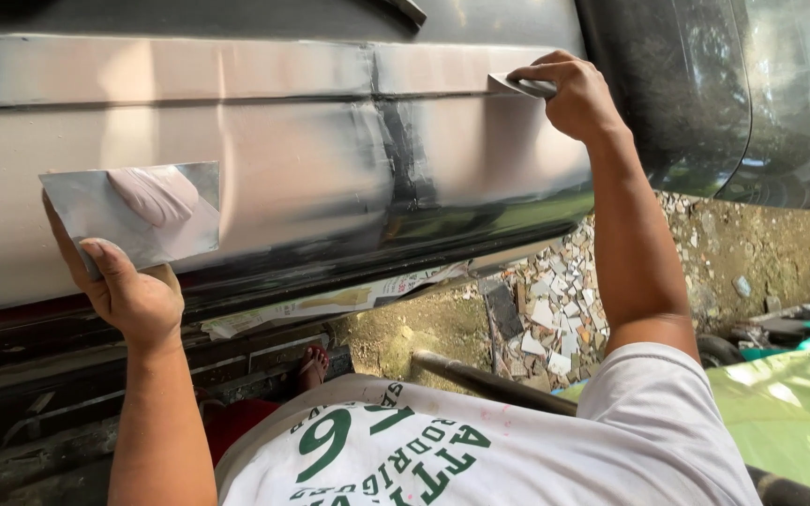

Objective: The person applies a white body filler to a black car panel using a putty knife. They spread the filler across the surface and smooth it out with the tool.

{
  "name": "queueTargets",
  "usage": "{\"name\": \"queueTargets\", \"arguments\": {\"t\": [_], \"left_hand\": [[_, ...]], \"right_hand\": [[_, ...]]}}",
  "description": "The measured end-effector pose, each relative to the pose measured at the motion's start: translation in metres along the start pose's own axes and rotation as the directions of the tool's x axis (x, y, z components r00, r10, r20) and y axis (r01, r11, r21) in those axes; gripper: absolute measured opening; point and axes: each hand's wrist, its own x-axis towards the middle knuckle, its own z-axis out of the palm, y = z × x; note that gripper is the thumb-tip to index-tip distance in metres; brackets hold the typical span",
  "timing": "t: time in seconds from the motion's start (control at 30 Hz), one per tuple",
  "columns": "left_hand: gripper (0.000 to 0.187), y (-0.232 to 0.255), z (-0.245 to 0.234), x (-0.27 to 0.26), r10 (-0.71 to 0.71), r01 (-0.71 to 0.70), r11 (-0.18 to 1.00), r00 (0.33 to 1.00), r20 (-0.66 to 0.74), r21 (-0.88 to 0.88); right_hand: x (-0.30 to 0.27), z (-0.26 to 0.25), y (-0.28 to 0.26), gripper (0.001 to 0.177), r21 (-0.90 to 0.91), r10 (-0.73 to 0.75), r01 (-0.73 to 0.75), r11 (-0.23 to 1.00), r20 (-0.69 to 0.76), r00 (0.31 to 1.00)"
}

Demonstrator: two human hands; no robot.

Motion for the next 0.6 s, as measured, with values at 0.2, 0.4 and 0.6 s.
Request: {"name": "queueTargets", "arguments": {"t": [0.2,0.4,0.6], "left_hand": [[0.042,0.006,0.006,0.006,0.014,-0.014,1.000,1.000,0.028,0.012],[0.039,-0.002,0.000,0.000,-0.003,0.004,1.000,1.000,-0.016,0.030],[0.040,-0.001,-0.002,0.000,-0.007,0.009,0.997,0.999,-0.033,0.077]], "right_hand": [[-0.011,-0.011,0.023,0.069,0.010,-0.046,0.046,0.999,0.000,0.999],[0.030,-0.014,0.054,0.075,-0.094,-0.148,0.135,0.986,-0.159,0.976],[0.002,-0.001,0.059,0.070,0.022,-0.063,0.066,0.998,-0.111,0.992]]}}
